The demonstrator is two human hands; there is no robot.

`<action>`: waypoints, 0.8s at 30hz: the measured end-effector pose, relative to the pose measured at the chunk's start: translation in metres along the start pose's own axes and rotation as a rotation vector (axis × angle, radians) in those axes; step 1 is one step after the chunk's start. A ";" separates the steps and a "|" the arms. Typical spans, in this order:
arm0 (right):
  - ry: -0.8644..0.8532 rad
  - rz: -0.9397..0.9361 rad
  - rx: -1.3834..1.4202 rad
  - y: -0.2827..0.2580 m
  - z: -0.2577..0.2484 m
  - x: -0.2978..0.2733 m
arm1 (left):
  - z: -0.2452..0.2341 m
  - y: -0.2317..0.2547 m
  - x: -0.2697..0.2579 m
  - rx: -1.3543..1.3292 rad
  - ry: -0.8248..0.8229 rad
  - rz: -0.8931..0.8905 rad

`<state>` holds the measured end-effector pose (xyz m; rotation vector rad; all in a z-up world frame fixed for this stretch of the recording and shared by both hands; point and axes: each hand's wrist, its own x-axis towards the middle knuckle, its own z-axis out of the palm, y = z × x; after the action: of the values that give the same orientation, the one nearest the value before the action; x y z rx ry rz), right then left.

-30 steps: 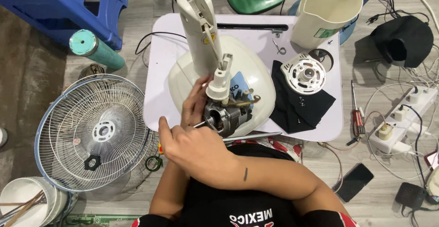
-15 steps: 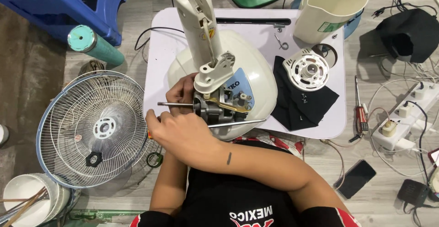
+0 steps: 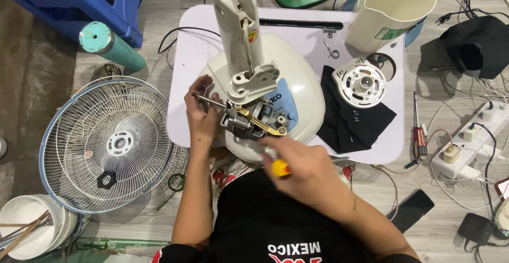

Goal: Repairing an electric fan by disassembling and reassembling the motor housing using a screwdriver.

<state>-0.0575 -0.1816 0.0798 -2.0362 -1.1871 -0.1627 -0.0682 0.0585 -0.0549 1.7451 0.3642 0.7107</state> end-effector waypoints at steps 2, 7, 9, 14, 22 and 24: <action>0.042 0.187 0.076 0.020 -0.004 -0.013 | -0.006 0.020 0.001 0.014 0.007 -0.117; 0.153 0.325 0.249 0.051 -0.031 -0.042 | -0.027 0.000 0.001 0.036 0.158 0.154; 0.184 0.346 0.351 0.055 -0.047 -0.050 | -0.028 0.003 0.000 0.064 0.208 0.238; 0.521 0.373 1.203 0.091 -0.070 -0.072 | -0.032 0.009 0.000 0.003 -0.030 0.285; -0.077 0.575 0.181 0.086 -0.038 -0.043 | -0.028 0.000 0.031 0.303 -0.487 0.128; -0.225 0.576 0.078 0.073 -0.021 -0.033 | -0.024 0.000 0.026 0.347 -0.475 0.104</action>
<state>-0.0130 -0.2392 0.0391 -2.2779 -0.6731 0.3945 -0.0637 0.0917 -0.0437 2.2057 0.0696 0.2932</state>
